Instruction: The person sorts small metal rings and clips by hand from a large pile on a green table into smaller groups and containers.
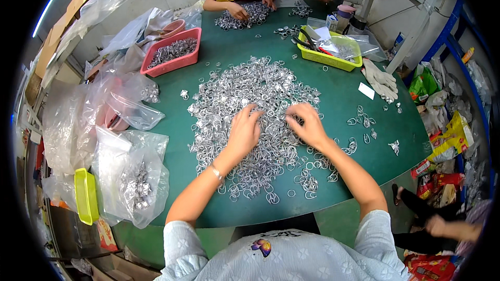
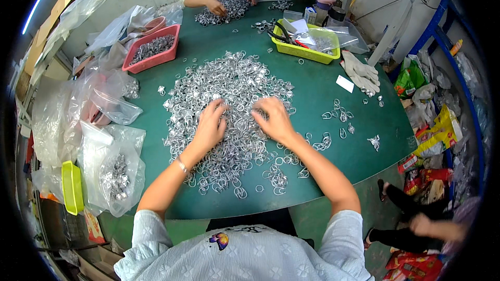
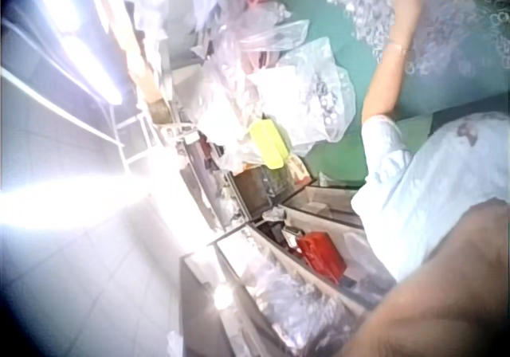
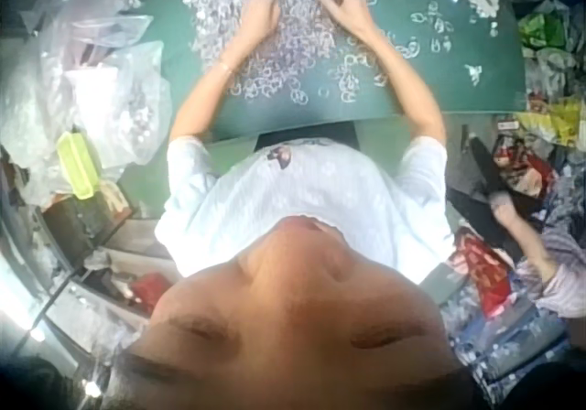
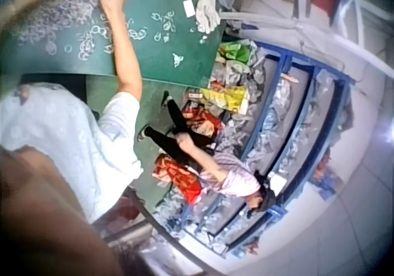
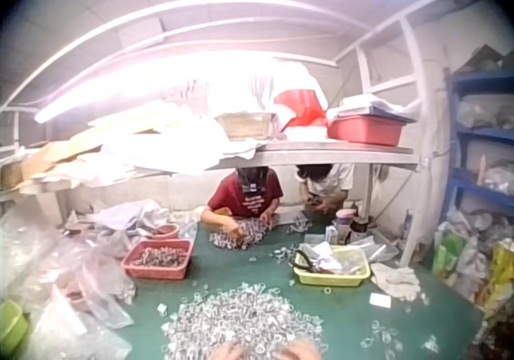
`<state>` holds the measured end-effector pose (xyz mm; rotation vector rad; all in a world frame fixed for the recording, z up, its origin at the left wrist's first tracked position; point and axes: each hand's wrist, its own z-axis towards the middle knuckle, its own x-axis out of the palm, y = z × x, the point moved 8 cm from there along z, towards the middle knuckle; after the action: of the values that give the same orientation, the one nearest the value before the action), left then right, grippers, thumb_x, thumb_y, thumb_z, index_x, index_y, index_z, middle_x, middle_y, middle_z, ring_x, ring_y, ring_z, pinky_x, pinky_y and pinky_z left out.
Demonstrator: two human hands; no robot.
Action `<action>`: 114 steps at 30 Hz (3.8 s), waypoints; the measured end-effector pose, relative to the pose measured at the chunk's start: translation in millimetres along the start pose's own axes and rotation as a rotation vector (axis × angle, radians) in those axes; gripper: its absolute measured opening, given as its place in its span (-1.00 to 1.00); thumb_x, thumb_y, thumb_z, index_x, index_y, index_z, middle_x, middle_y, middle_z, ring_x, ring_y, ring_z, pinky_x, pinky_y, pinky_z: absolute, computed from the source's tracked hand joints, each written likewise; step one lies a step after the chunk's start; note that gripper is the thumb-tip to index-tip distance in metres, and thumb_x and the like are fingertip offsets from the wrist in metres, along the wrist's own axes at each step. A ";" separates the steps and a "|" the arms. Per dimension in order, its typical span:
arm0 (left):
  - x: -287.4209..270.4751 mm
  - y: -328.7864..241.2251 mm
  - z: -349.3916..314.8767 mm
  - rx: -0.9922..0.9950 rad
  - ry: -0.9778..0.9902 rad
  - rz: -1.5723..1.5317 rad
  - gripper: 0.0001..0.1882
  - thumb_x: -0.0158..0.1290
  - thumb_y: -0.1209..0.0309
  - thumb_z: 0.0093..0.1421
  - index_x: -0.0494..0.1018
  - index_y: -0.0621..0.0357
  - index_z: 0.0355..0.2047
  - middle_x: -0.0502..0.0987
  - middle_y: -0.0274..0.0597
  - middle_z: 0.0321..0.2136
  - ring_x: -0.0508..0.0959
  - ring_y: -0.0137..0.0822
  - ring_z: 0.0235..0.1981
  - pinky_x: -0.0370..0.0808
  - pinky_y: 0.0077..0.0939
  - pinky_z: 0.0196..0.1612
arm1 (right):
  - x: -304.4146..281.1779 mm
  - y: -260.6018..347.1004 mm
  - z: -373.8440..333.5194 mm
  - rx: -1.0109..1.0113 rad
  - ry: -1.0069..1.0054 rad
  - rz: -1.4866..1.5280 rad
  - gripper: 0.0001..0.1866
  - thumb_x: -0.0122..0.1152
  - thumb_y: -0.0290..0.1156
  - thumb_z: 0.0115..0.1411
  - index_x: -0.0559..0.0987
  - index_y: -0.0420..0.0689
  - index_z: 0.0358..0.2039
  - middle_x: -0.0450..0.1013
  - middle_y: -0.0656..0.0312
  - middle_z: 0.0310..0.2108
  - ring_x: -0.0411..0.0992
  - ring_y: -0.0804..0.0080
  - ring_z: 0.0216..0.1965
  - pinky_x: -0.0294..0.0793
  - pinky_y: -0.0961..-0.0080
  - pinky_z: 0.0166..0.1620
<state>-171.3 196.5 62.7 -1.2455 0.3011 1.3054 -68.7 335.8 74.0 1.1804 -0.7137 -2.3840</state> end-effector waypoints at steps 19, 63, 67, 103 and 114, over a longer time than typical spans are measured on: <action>43.3 -47.9 -18.3 0.258 0.213 -0.045 -0.50 0.19 0.26 0.01 0.33 0.26 -0.10 0.34 -0.03 -0.05 0.26 0.05 0.05 0.20 -0.15 0.14 | 10.0 20.0 -63.8 -0.078 0.402 -0.195 -0.51 0.37 -0.27 -0.11 0.44 -0.11 -0.15 0.30 0.20 -0.05 0.19 0.14 0.08 0.22 0.20 0.04; -58.1 4.2 -128.1 -0.182 -0.252 0.161 -0.64 0.02 0.62 -0.01 0.38 0.22 -0.13 0.32 0.04 -0.09 0.32 0.06 -0.02 0.22 -0.06 0.08 | 35.8 21.5 -67.4 -0.065 0.439 -0.248 -0.65 0.28 -0.36 -0.02 0.48 -0.07 -0.18 0.25 0.10 0.08 0.17 0.07 0.15 0.23 0.16 0.09; -18.7 -28.3 -126.4 -0.075 0.040 0.179 -0.70 0.09 0.50 0.05 0.44 0.16 -0.15 0.35 -0.10 -0.04 0.32 -0.08 0.08 0.08 0.13 0.16 | 5.0 22.5 -79.9 -0.043 0.358 -0.403 -0.68 0.29 -0.47 -0.10 0.49 -0.08 -0.26 0.27 0.09 0.01 0.22 0.11 0.09 0.19 0.17 0.07; 49.0 -53.8 -226.8 -1.015 -0.015 -1.731 -0.75 -0.17 0.64 0.11 0.43 0.35 -0.21 0.47 -0.23 -0.43 0.41 -0.48 -0.47 0.35 -0.62 -0.40 | 67.6 79.4 -82.8 -0.151 0.414 -0.157 -0.71 0.32 -0.31 -0.06 0.50 -0.15 -0.35 0.35 0.14 -0.10 0.29 0.16 -0.01 0.24 0.26 0.02; 50.9 -58.3 -229.0 -0.943 0.025 -1.741 -0.76 -0.18 0.65 0.11 0.43 0.31 -0.24 0.45 -0.25 -0.44 0.37 -0.50 -0.52 0.35 -0.62 -0.41 | -7.2 40.7 -75.3 0.199 0.099 -0.603 -0.89 0.21 -0.57 -0.09 0.47 -0.20 -0.50 0.37 0.13 -0.37 0.32 0.16 -0.20 0.26 0.24 -0.14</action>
<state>-3.0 52.9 -34.6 -1.5270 -1.2957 -0.2194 1.2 286.9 63.6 1.7918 -0.6380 -2.7424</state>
